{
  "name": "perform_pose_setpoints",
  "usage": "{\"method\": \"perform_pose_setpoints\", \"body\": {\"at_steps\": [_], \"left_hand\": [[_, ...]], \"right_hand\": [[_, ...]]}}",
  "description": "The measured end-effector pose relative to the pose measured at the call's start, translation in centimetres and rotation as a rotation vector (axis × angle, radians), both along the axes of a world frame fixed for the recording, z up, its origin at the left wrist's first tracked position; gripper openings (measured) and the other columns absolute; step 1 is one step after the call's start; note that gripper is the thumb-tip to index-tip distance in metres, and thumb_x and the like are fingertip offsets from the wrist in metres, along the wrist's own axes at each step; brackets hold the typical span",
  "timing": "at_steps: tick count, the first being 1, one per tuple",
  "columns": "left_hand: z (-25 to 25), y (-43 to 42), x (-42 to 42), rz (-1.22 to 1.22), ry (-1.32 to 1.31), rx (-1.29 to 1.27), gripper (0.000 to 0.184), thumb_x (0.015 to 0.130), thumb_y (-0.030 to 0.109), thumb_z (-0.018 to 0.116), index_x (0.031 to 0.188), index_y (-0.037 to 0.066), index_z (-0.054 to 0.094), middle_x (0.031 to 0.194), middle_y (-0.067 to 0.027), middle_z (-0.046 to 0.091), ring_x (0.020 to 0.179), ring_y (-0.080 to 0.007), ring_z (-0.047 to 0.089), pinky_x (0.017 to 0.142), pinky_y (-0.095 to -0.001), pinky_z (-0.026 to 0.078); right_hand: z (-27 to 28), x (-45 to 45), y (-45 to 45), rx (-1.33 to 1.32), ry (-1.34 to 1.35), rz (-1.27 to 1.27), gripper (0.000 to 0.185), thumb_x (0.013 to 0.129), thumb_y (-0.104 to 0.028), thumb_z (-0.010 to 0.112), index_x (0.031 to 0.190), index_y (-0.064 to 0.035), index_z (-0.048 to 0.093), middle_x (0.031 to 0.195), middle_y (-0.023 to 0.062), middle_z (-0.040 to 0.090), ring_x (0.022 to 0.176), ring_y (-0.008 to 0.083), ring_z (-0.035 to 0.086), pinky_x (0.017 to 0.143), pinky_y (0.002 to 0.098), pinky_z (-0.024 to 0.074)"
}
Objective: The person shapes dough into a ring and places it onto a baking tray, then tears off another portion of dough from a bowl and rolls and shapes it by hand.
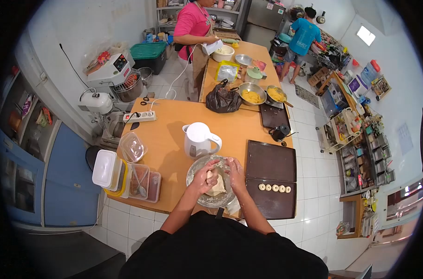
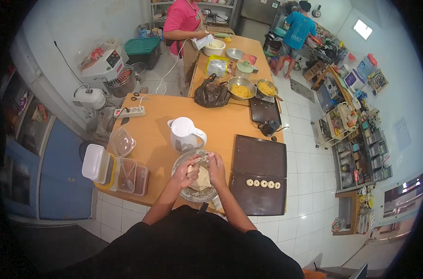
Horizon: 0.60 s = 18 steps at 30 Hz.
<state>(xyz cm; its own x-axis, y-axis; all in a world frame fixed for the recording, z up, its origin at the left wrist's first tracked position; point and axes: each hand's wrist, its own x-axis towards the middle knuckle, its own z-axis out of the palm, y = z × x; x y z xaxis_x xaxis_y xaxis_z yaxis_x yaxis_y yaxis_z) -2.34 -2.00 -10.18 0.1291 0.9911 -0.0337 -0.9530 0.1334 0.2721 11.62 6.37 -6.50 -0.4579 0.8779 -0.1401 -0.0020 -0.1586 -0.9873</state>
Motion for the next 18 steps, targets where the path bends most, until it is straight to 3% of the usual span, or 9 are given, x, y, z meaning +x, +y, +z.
{"method": "perform_pose_setpoints", "body": {"at_steps": [1,3,4,6,7,9,10,15,18], "left_hand": [[1.8,-0.1,0.6,0.001,0.0,-0.001,0.035,0.097,0.023,0.05,0.128,0.01,0.044,0.075,-0.0053,0.057,0.05,-0.0117,0.049,0.046,-0.0256,0.042],[5.1,-0.3,2.2,0.267,0.276,-0.339,0.038,0.097,0.025,0.047,0.132,0.01,0.041,0.108,-0.0127,0.061,0.088,-0.0166,0.064,0.074,-0.0325,0.054],[4.4,-0.2,2.1,0.264,0.277,-0.338,0.038,0.097,0.025,0.047,0.132,0.01,0.041,0.108,-0.0127,0.061,0.088,-0.0166,0.064,0.074,-0.0325,0.054],[1.5,0.0,1.9,0.202,0.265,-0.006,0.036,0.098,0.028,0.046,0.131,0.013,0.043,0.134,-0.0128,0.05,0.121,-0.0196,0.052,0.098,-0.0369,0.047],[0.7,0.2,2.2,0.199,0.264,-0.005,0.036,0.098,0.028,0.046,0.131,0.013,0.043,0.134,-0.0128,0.05,0.121,-0.0196,0.052,0.098,-0.0369,0.047],[-0.3,1.1,3.5,0.173,0.099,-0.212,0.037,0.1,0.028,0.044,0.135,0.015,0.045,0.133,-0.0094,0.052,0.123,-0.0234,0.05,0.102,-0.0403,0.042],[3.9,0.4,4.8,0.279,0.117,-0.327,0.039,0.102,0.033,0.038,0.136,0.015,0.046,0.135,-0.0067,0.05,0.123,-0.0248,0.049,0.102,-0.04,0.042],[4.5,1.5,3.1,0.448,0.127,-0.396,0.051,0.103,0.038,0.027,0.144,0.008,0.036,0.147,-0.0104,0.038,0.137,-0.0247,0.033,0.115,-0.0386,0.024],[3.3,1.1,3.6,0.591,0.537,-0.06,0.06,0.103,0.044,0.024,0.149,0.006,0.028,0.154,-0.0087,0.029,0.143,-0.022,0.023,0.118,-0.0371,0.012]], "right_hand": [[0.2,-0.1,0.0,-0.001,0.0,0.001,0.032,0.1,-0.034,0.047,0.112,-0.0056,0.058,0.107,0.0044,0.058,0.097,0.0132,0.055,0.078,0.031,0.0481],[0.8,-0.4,0.2,0.15,-0.032,-0.018,0.036,0.1,-0.03,0.046,0.115,0.001,0.055,0.106,0.0083,0.056,0.097,0.0133,0.056,0.084,0.0323,0.0467],[2.8,-0.6,-0.2,0.15,-0.033,-0.021,0.036,0.1,-0.03,0.046,0.115,0.001,0.055,0.106,0.0083,0.056,0.097,0.0133,0.056,0.084,0.0323,0.0467],[6.0,-1.0,-1.4,-0.029,-0.053,0.049,0.038,0.1,-0.029,0.044,0.122,0.0009,0.052,0.119,0.0166,0.053,0.111,0.0267,0.054,0.097,0.0428,0.0416],[4.9,-1.2,-1.4,-0.028,-0.054,0.046,0.038,0.1,-0.029,0.044,0.122,0.0009,0.052,0.119,0.0166,0.053,0.111,0.0267,0.054,0.097,0.0428,0.0416],[1.2,-1.8,-1.4,0.859,-0.393,0.125,0.045,0.099,-0.03,0.042,0.134,-0.0017,0.045,0.137,0.0277,0.039,0.126,0.0423,0.041,0.108,0.0503,0.0299],[0.8,-2.3,-2.2,0.691,-0.331,0.179,0.052,0.097,-0.028,0.044,0.143,-0.0042,0.037,0.147,0.034,0.024,0.135,0.0502,0.024,0.113,0.0504,0.0201],[1.9,-2.6,-4.3,0.708,-0.372,0.3,0.06,0.1,-0.039,0.033,0.149,-0.0051,0.026,0.151,0.0341,0.015,0.142,0.0469,0.014,0.116,0.048,0.0132],[2.0,-2.9,-3.0,0.547,-0.23,0.372,0.064,0.102,-0.044,0.022,0.15,-0.002,0.021,0.153,0.031,0.01,0.144,0.0411,0.011,0.117,0.044,0.0097]]}}
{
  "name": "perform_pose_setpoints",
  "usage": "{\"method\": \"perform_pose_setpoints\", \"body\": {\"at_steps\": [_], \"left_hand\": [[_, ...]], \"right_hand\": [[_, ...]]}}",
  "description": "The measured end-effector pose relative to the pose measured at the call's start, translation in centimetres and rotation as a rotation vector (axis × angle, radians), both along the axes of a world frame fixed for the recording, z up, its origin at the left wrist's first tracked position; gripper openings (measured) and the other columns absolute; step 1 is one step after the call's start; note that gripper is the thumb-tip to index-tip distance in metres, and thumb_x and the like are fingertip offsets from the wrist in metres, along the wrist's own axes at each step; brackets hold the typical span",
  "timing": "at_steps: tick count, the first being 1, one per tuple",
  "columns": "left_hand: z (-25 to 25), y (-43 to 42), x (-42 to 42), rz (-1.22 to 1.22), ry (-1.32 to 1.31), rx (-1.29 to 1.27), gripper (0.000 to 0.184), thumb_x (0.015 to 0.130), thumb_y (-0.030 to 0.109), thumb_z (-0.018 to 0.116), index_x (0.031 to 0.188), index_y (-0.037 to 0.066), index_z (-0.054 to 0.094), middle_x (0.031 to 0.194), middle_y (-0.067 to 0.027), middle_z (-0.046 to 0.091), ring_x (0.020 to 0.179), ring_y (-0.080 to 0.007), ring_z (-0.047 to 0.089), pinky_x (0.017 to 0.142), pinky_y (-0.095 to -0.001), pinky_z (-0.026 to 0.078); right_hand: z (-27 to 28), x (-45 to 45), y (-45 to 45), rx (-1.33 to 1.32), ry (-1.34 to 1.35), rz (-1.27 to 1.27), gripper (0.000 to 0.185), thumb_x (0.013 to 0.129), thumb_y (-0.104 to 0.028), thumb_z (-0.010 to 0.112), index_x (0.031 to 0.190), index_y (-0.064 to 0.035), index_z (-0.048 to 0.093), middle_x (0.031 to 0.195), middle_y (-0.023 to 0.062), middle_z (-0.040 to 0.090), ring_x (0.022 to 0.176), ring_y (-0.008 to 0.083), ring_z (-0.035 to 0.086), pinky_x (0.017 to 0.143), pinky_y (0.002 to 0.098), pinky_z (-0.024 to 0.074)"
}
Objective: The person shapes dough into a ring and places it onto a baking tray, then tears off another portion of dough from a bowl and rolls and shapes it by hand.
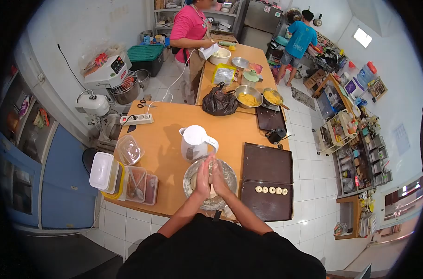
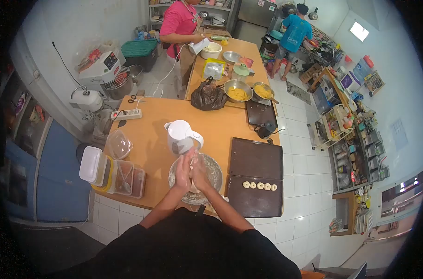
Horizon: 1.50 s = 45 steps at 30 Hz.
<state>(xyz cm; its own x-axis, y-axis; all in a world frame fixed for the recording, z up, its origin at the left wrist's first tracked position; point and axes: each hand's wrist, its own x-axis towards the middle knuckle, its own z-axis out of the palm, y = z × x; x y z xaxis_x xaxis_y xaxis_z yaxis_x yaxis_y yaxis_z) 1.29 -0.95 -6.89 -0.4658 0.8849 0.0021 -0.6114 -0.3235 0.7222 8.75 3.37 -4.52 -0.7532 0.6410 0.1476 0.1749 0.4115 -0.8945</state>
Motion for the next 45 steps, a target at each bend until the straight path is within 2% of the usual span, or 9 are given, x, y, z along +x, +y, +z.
{"method": "perform_pose_setpoints", "body": {"at_steps": [7,12,19,23,27,31,37,41,45], "left_hand": [[3.0,0.0,0.3,-0.053,-0.511,-0.134,0.06,0.104,0.043,0.016,0.152,0.008,0.019,0.158,-0.0066,0.018,0.146,-0.0202,0.013,0.119,-0.036,0.009],[2.5,-0.3,1.2,-0.016,0.046,0.072,0.062,0.104,0.044,0.016,0.151,0.005,0.02,0.158,-0.0076,0.017,0.146,-0.0203,0.011,0.119,-0.0342,0.007],[2.7,-0.1,-0.2,-0.058,-0.369,-0.079,0.071,0.098,0.058,0.027,0.152,0.012,0.022,0.153,-0.0091,0.027,0.143,-0.021,0.019,0.117,-0.0346,0.009],[1.4,-0.2,1.2,-0.031,-0.06,0.079,0.062,0.103,0.043,0.017,0.151,0.003,0.017,0.159,-0.006,0.017,0.147,-0.0195,0.011,0.119,-0.0334,0.004],[-7.7,1.2,0.5,-0.021,0.001,0.034,0.068,0.1,0.053,0.021,0.153,0.011,0.019,0.156,-0.0068,0.024,0.144,-0.0203,0.019,0.117,-0.035,0.009],[1.5,1.3,-1.7,0.075,-0.135,0.052,0.066,0.103,0.046,0.014,0.151,0.001,0.018,0.159,-0.009,0.013,0.147,-0.0227,0.008,0.118,-0.0347,0.003],[1.1,0.6,1.9,0.095,0.029,0.035,0.063,0.103,0.047,0.018,0.152,0.008,0.022,0.16,-0.0094,0.012,0.147,-0.0208,0.006,0.118,-0.0375,0.001],[-2.4,1.4,-0.5,0.303,-0.003,-0.093,0.062,0.103,0.049,0.02,0.152,0.011,0.024,0.159,-0.0093,0.013,0.146,-0.0247,0.01,0.117,-0.0382,0.007],[-1.0,0.0,0.6,0.384,0.004,-0.113,0.064,0.102,0.049,0.018,0.149,0.007,0.028,0.141,-0.0109,0.039,0.13,-0.026,0.037,0.111,-0.0392,0.025]], "right_hand": [[1.2,-0.1,-0.3,-0.065,-0.003,-0.003,0.063,0.103,-0.041,0.02,0.15,0.001,0.012,0.157,0.0223,0.009,0.146,0.0343,0.008,0.119,0.0379,0.0076],[-1.0,0.2,1.6,-0.288,0.056,-0.039,0.066,0.103,-0.044,0.016,0.151,0.0018,0.007,0.158,0.0197,0.007,0.147,0.0309,0.005,0.119,0.036,0.0063],[1.7,-0.2,-0.9,0.09,0.169,0.068,0.077,0.1,-0.053,0.02,0.149,0.0054,0.012,0.157,0.0243,0.01,0.146,0.0358,0.007,0.118,0.0389,0.0099],[0.3,-0.5,0.7,-0.189,0.084,-0.007,0.071,0.102,-0.048,0.019,0.149,0.0054,0.013,0.156,0.0237,0.013,0.146,0.0326,0.011,0.117,0.0372,0.0132],[0.9,-0.4,-0.4,-0.37,0.115,-0.103,0.068,0.104,-0.047,0.017,0.149,0.0023,0.02,0.155,0.0194,0.022,0.145,0.0292,0.018,0.117,0.036,0.0147],[2.9,0.2,-2.5,-0.192,0.136,0.011,0.067,0.104,-0.047,0.019,0.148,0.0034,0.024,0.154,0.0187,0.026,0.143,0.0265,0.023,0.116,0.0347,0.018],[2.2,0.2,-1.1,-0.283,0.03,-0.174,0.053,0.102,-0.033,0.032,0.137,0.0051,0.041,0.125,0.0292,0.055,0.117,0.0362,0.055,0.099,0.0413,0.0399],[2.0,1.4,-3.2,-0.016,0.12,-0.013,0.051,0.101,-0.029,0.04,0.13,0.0115,0.046,0.132,0.0281,0.051,0.126,0.037,0.049,0.107,0.0386,0.0342],[1.2,1.8,-2.9,-0.294,0.079,-0.04,0.044,0.099,-0.019,0.043,0.132,0.0096,0.046,0.133,0.0264,0.051,0.127,0.0319,0.049,0.107,0.0369,0.0354]]}}
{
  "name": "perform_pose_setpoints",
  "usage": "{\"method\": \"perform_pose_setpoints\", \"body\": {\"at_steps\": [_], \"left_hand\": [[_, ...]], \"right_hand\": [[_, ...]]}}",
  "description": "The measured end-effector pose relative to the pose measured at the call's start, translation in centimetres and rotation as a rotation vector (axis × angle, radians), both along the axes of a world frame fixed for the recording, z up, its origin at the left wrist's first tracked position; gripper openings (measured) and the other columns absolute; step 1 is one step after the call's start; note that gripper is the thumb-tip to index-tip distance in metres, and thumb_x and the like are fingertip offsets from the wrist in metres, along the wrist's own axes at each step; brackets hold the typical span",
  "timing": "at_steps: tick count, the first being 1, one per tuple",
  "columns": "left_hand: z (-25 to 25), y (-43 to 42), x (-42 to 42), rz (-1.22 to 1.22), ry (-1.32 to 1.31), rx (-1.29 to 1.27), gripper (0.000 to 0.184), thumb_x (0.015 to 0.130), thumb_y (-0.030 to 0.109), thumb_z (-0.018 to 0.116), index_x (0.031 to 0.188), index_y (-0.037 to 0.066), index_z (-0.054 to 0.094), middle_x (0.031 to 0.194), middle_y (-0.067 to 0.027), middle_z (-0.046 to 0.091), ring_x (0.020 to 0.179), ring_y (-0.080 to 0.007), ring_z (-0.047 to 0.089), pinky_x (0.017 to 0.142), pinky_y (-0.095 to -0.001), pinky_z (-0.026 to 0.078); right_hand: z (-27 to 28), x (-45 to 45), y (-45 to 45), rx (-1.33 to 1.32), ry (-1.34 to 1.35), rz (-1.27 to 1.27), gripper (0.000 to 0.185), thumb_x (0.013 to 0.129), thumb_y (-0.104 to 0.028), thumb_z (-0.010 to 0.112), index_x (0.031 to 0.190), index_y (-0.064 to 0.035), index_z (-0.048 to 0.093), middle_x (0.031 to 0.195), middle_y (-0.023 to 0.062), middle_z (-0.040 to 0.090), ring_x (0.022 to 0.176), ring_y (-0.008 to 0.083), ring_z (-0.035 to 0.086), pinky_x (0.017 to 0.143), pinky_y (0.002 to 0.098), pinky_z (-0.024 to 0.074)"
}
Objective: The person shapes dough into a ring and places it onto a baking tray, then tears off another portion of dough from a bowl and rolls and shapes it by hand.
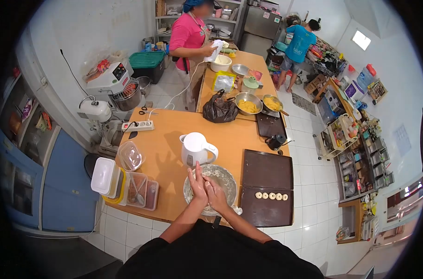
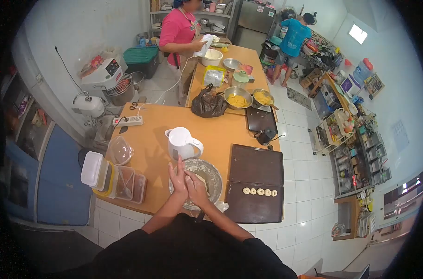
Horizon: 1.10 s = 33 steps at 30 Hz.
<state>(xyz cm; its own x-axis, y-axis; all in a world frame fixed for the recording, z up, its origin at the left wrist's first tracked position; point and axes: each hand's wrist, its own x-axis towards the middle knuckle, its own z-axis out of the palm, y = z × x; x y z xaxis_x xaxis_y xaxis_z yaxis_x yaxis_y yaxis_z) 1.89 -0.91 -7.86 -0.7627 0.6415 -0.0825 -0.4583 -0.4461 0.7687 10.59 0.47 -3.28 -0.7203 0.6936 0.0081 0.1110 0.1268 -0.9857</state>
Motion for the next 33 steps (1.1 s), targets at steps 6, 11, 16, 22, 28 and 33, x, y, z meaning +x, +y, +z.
{"method": "perform_pose_setpoints", "body": {"at_steps": [6,11,16,22,28,33], "left_hand": [[-1.1,-0.2,0.7,-0.231,-0.479,0.124,0.071,0.096,0.063,0.031,0.15,0.018,0.029,0.132,-0.0041,0.044,0.12,-0.0168,0.043,0.105,-0.0349,0.033],[1.1,-0.5,-0.4,-0.32,-0.504,-0.018,0.07,0.095,0.063,0.033,0.15,0.019,0.03,0.144,-0.0039,0.04,0.126,-0.0186,0.041,0.109,-0.0337,0.029],[0.3,-0.6,2.4,-0.427,-0.437,0.123,0.065,0.099,0.055,0.03,0.151,0.016,0.026,0.148,-0.0035,0.037,0.136,-0.019,0.035,0.113,-0.0346,0.025],[1.6,-0.2,-0.6,-0.337,-0.509,-0.012,0.068,0.099,0.055,0.026,0.153,0.015,0.02,0.155,-0.0053,0.025,0.139,-0.0228,0.028,0.115,-0.0372,0.019],[-1.5,-0.9,2.0,-0.501,-0.422,0.052,0.078,0.094,0.065,0.031,0.153,0.016,0.021,0.152,-0.0075,0.028,0.138,-0.0236,0.028,0.115,-0.0365,0.018],[2.2,-0.5,-0.4,-0.409,-0.394,0.126,0.076,0.096,0.063,0.028,0.153,0.014,0.02,0.159,-0.0069,0.018,0.146,-0.0214,0.016,0.118,-0.0332,0.009]], "right_hand": [[-2.0,-0.9,0.3,0.059,0.114,-0.065,0.045,0.099,-0.017,0.042,0.137,0.0069,0.042,0.14,0.0253,0.046,0.135,0.0301,0.041,0.11,0.0364,0.0303],[-1.0,-0.6,-0.1,0.332,0.049,-0.017,0.049,0.1,-0.021,0.04,0.141,0.006,0.037,0.146,0.0271,0.037,0.14,0.035,0.031,0.114,0.0382,0.0236],[-0.8,-1.0,2.1,0.135,0.025,-0.128,0.052,0.102,-0.026,0.033,0.144,0.0043,0.033,0.149,0.0257,0.032,0.142,0.0362,0.025,0.116,0.038,0.018],[-2.5,-0.8,1.0,0.188,0.067,0.027,0.055,0.104,-0.032,0.027,0.146,0.0042,0.029,0.149,0.0248,0.032,0.141,0.0344,0.027,0.116,0.0367,0.02],[-3.1,-0.5,2.2,0.228,-0.039,-0.02,0.065,0.103,-0.044,0.021,0.148,0.0034,0.022,0.152,0.0227,0.029,0.143,0.034,0.023,0.117,0.0365,0.0152],[-1.4,-0.8,0.5,0.1,0.068,0.038,0.068,0.103,-0.048,0.019,0.15,0.0014,0.017,0.158,0.0189,0.011,0.147,0.0316,0.009,0.118,0.038,0.0076]]}}
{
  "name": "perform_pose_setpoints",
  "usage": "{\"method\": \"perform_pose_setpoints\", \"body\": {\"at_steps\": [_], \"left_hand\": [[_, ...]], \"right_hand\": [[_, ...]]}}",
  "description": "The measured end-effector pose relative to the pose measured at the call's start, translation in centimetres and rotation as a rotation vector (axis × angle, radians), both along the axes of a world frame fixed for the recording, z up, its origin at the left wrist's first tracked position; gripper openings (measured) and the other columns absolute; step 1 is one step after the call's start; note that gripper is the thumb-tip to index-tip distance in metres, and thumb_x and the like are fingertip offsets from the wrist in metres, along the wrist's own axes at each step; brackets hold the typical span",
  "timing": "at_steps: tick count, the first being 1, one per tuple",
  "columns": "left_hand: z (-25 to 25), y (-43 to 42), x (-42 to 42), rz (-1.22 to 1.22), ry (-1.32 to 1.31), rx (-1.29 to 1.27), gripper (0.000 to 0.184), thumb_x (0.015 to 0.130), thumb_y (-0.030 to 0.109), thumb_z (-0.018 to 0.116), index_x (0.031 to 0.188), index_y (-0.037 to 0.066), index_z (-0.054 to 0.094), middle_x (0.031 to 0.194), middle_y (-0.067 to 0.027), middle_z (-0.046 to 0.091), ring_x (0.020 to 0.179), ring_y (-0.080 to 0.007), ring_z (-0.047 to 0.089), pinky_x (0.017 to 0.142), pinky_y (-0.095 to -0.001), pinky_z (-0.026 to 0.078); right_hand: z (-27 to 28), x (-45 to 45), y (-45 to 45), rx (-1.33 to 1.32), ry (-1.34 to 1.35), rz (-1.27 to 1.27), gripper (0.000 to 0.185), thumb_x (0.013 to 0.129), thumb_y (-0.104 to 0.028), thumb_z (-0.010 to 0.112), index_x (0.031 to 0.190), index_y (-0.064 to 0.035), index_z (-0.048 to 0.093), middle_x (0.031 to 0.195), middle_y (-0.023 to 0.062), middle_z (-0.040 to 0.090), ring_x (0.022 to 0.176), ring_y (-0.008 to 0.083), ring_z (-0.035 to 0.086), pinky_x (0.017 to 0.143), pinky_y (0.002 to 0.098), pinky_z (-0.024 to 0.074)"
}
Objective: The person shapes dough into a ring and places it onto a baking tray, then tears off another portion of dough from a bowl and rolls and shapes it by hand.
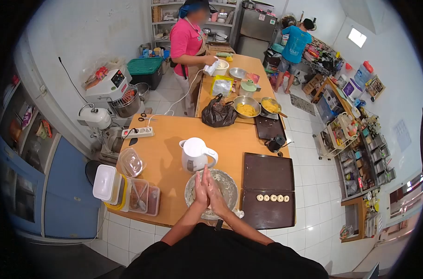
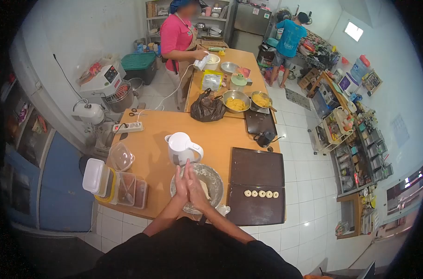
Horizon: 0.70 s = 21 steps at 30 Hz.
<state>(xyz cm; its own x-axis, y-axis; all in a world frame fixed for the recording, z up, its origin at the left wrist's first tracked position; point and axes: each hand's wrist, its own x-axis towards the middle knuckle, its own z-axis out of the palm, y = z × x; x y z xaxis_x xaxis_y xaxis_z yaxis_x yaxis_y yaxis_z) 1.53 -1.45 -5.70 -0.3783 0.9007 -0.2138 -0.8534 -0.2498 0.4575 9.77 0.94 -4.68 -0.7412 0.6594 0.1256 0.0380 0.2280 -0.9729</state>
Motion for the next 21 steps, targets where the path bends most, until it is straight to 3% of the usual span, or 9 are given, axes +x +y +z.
{"method": "perform_pose_setpoints", "body": {"at_steps": [5,7,8,11,12,17,19,20,21], "left_hand": [[0.3,-1.2,3.1,-0.13,0.132,0.033,0.072,0.098,0.059,0.024,0.153,0.013,0.018,0.156,-0.0048,0.022,0.143,-0.021,0.022,0.117,-0.0337,0.016],[4.3,-1.7,3.2,-0.094,0.041,-0.146,0.073,0.097,0.059,0.025,0.153,0.013,0.019,0.155,-0.0043,0.025,0.143,-0.0212,0.023,0.117,-0.0363,0.017],[2.5,-0.9,2.2,-0.028,0.082,-0.091,0.072,0.096,0.061,0.029,0.153,0.017,0.022,0.154,-0.004,0.027,0.141,-0.021,0.025,0.116,-0.0361,0.018],[2.6,-1.1,0.2,-0.078,-0.13,0.136,0.074,0.097,0.061,0.025,0.153,0.013,0.018,0.155,-0.0043,0.025,0.143,-0.0223,0.022,0.117,-0.0386,0.016],[2.5,-1.2,0.2,-0.091,-0.114,0.165,0.077,0.096,0.063,0.025,0.153,0.013,0.017,0.156,-0.0038,0.024,0.143,-0.0231,0.022,0.117,-0.0405,0.017],[0.2,-1.3,2.8,-0.184,-0.011,0.047,0.075,0.093,0.066,0.029,0.153,0.021,0.021,0.155,-0.0043,0.027,0.142,-0.0225,0.025,0.117,-0.0389,0.018],[1.2,-0.5,1.8,-0.079,-0.068,0.043,0.076,0.094,0.064,0.027,0.153,0.015,0.02,0.154,-0.0059,0.027,0.142,-0.0257,0.025,0.116,-0.0422,0.019],[1.7,-0.4,1.0,-0.072,-0.198,-0.044,0.077,0.092,0.069,0.03,0.153,0.025,0.019,0.155,-0.006,0.024,0.143,-0.0219,0.021,0.116,-0.0432,0.019],[2.0,-0.6,0.3,-0.076,-0.195,-0.045,0.077,0.092,0.069,0.03,0.153,0.025,0.019,0.155,-0.006,0.024,0.143,-0.0219,0.021,0.116,-0.0432,0.019]], "right_hand": [[0.5,0.4,2.3,0.108,-0.09,-0.152,0.067,0.101,-0.046,0.024,0.149,0.0001,0.02,0.154,0.0249,0.018,0.145,0.0387,0.012,0.118,0.0428,0.0087],[3.3,0.2,1.1,0.356,-0.132,-0.052,0.069,0.1,-0.049,0.022,0.15,-0.0007,0.019,0.154,0.0258,0.017,0.144,0.042,0.011,0.117,0.046,0.0084],[3.7,0.3,0.5,0.386,-0.11,0.007,0.07,0.1,-0.05,0.019,0.151,-0.0016,0.015,0.155,0.026,0.015,0.143,0.0444,0.01,0.117,0.0482,0.007],[2.3,0.2,1.0,0.33,-0.051,0.033,0.071,0.1,-0.052,0.017,0.152,-0.0031,0.011,0.155,0.0255,0.011,0.144,0.0439,0.008,0.117,0.0483,0.0047],[0.2,0.4,1.8,0.275,-0.164,-0.011,0.071,0.1,-0.052,0.018,0.152,-0.0049,0.008,0.155,0.0266,0.009,0.145,0.0425,0.006,0.117,0.0485,0.003],[1.4,-0.2,2.9,0.329,-0.134,-0.096,0.069,0.1,-0.049,0.021,0.153,-0.0059,0.007,0.156,0.0273,0.004,0.144,0.0453,0.001,0.116,0.0519,0.0039],[2.4,-0.4,0.8,0.324,-0.246,-0.039,0.082,0.095,-0.065,0.013,0.153,-0.0068,0.01,0.158,0.022,0.004,0.146,0.0398,0.0,0.115,0.054,0.0003],[0.0,0.0,0.8,0.306,-0.157,0.019,0.082,0.094,-0.067,0.013,0.153,-0.01,0.01,0.158,0.0231,0.002,0.145,0.0423,0.0,0.113,0.0577,0.0007],[0.0,0.1,0.9,0.305,-0.155,0.014,0.082,0.094,-0.067,0.013,0.153,-0.01,0.01,0.158,0.0231,0.002,0.145,0.0423,0.0,0.113,0.0577,0.0007]]}}
